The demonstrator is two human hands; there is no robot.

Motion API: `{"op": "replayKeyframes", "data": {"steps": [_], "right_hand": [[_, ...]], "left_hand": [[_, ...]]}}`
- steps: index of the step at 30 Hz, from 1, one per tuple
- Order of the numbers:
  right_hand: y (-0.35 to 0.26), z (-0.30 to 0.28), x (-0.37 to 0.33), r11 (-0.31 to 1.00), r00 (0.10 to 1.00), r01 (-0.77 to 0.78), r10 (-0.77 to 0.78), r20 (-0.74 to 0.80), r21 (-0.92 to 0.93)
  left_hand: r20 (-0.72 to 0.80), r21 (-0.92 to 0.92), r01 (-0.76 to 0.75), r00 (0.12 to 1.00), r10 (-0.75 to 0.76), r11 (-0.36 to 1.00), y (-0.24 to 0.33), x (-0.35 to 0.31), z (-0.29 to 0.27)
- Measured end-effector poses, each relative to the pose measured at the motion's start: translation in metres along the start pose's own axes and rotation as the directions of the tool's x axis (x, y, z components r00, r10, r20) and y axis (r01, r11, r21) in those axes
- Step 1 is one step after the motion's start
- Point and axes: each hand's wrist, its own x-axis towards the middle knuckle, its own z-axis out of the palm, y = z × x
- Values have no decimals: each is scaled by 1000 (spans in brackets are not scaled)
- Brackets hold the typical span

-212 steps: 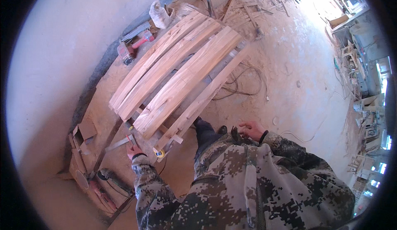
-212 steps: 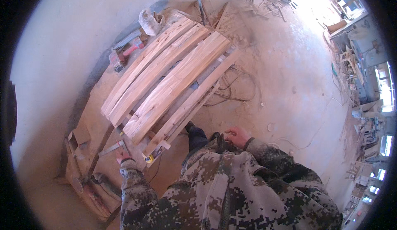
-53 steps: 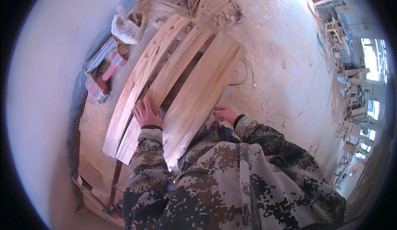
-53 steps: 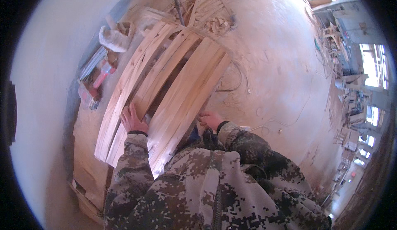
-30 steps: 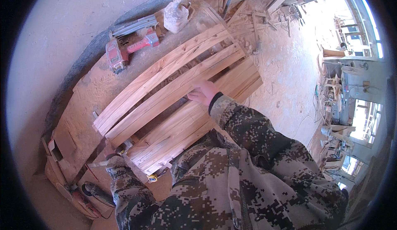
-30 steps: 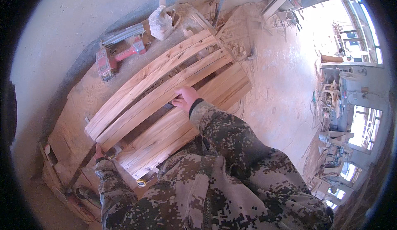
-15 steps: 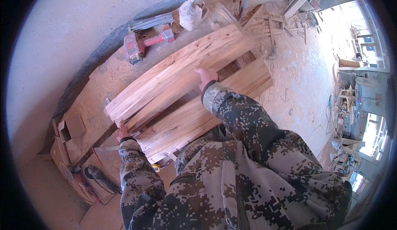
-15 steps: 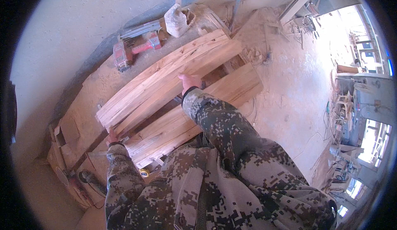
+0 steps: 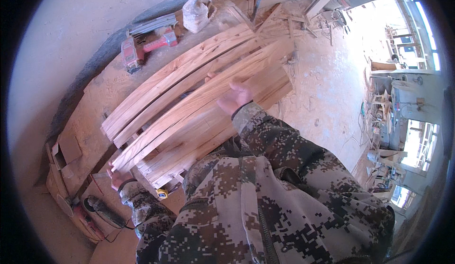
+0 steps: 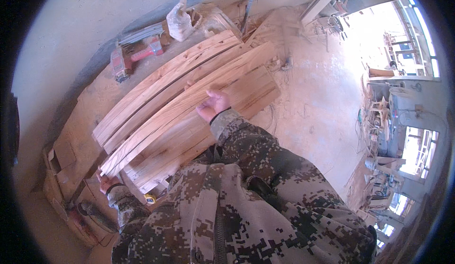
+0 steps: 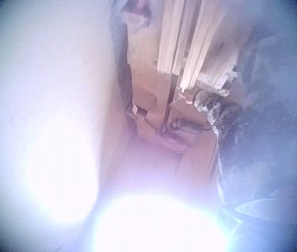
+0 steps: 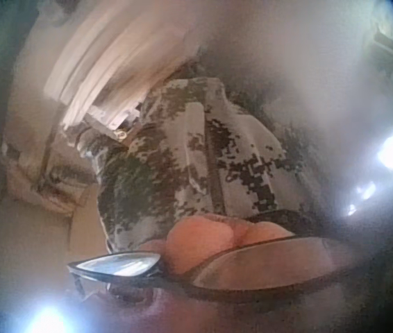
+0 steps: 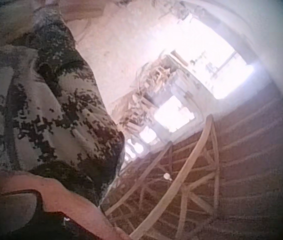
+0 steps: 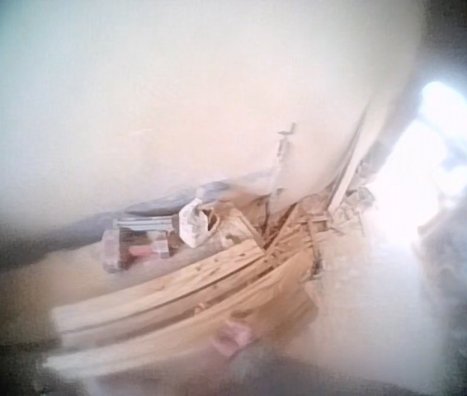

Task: The person arranges several wooden planks on a workbench, aligns them, and uses a square and pencil to mark measurements on the planks. The person repeatedly adjusts the planks and rechecks alignment before marking again.

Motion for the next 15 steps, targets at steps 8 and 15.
{"op": "replayKeyframes", "data": {"steps": [8,15], "right_hand": [[-5,10,-19,984,980,62,-92,175,169],[-7,-19,0,994,983,48,-64,172,99]], "left_hand": [[53,266,82,994,-100,960,-2,2,1],[18,242,134,990,-143,961,-8,23,-37]]}}
